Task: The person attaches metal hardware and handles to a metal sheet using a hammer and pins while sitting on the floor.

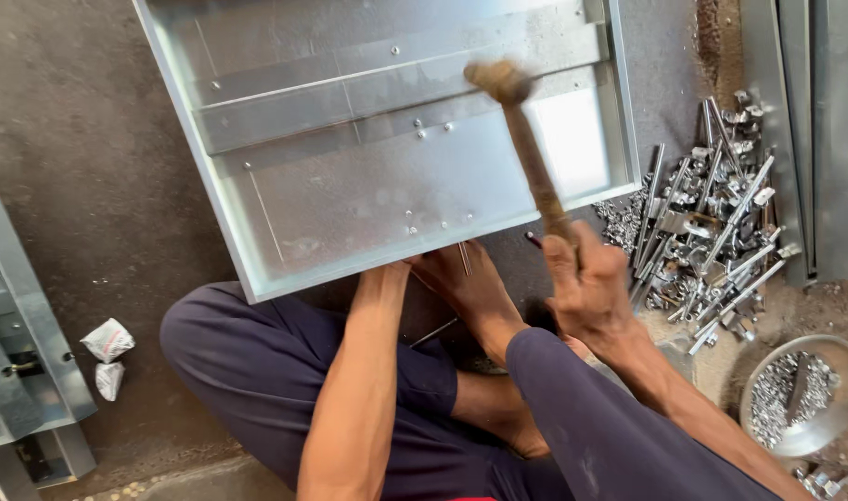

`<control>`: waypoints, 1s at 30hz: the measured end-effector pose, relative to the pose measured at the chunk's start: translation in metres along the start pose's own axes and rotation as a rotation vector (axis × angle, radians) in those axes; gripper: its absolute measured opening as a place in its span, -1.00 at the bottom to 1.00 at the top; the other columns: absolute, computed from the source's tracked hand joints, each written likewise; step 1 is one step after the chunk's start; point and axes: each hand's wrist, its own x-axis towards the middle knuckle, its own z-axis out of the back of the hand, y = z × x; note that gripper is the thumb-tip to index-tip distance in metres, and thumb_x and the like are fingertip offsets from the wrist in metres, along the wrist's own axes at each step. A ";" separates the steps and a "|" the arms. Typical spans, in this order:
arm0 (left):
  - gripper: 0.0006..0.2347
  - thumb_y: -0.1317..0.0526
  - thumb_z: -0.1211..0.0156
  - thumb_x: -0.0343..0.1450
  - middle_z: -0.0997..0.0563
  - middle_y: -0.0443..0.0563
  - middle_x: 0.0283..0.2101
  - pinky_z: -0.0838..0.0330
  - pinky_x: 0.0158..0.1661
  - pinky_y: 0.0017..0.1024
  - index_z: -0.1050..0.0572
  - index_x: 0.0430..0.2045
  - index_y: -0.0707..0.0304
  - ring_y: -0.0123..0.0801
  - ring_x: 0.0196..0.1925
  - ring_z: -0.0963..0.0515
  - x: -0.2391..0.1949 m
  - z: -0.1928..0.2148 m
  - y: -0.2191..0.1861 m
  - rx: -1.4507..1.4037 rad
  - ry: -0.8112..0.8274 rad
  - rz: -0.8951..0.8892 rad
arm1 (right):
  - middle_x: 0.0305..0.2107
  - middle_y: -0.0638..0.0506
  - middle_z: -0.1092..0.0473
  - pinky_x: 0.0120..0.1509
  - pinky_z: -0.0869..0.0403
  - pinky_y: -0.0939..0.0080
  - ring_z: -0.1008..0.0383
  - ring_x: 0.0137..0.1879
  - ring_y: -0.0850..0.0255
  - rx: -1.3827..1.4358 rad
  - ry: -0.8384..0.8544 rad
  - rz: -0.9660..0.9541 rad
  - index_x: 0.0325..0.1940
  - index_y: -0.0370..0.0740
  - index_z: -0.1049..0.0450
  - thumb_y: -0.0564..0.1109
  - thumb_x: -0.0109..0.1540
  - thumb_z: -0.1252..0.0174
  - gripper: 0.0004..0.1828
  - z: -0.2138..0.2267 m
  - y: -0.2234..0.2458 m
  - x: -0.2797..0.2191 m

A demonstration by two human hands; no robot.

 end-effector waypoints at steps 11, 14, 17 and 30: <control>-0.49 -0.11 0.12 0.42 -0.53 0.15 0.16 -0.37 0.19 -0.09 -0.42 0.12 0.27 -0.06 0.19 -0.47 -0.008 -0.018 -0.007 0.031 0.020 -0.018 | -0.81 0.04 -0.15 -0.59 -0.14 0.14 -0.15 -0.69 0.28 -0.027 -0.037 0.040 -0.37 -0.32 -0.35 0.23 0.41 0.12 -0.44 0.009 0.014 0.009; -0.49 -0.11 0.12 0.41 -0.53 0.15 0.15 -0.38 0.18 -0.09 -0.42 0.11 0.26 -0.06 0.19 -0.47 -0.005 -0.012 -0.002 0.031 0.018 -0.008 | -0.73 0.03 -0.14 -0.52 -0.11 0.17 -0.13 -0.61 0.32 0.327 -0.180 0.232 -0.26 -0.31 -0.32 0.28 0.40 0.11 -0.45 0.019 -0.011 -0.010; -0.48 -0.12 0.11 0.40 -0.53 0.14 0.15 -0.38 0.18 -0.09 -0.42 0.11 0.26 -0.07 0.18 -0.47 -0.005 -0.006 -0.005 0.031 0.005 -0.006 | -0.65 0.00 -0.16 -0.40 -0.15 0.20 -0.15 -0.52 0.33 0.629 -0.105 0.059 -0.35 -0.25 -0.20 0.31 0.36 -0.03 -0.43 0.003 -0.025 -0.021; -0.48 -0.14 0.09 0.37 -0.54 0.11 0.12 -0.39 0.15 -0.10 -0.43 0.08 0.23 -0.09 0.16 -0.48 -0.003 -0.014 -0.008 0.011 0.034 0.033 | -0.63 0.00 -0.26 -0.40 -0.28 0.07 -0.25 -0.50 0.16 -0.071 -0.004 0.043 0.04 -0.17 -0.55 0.23 0.36 0.06 -0.50 0.002 -0.024 -0.013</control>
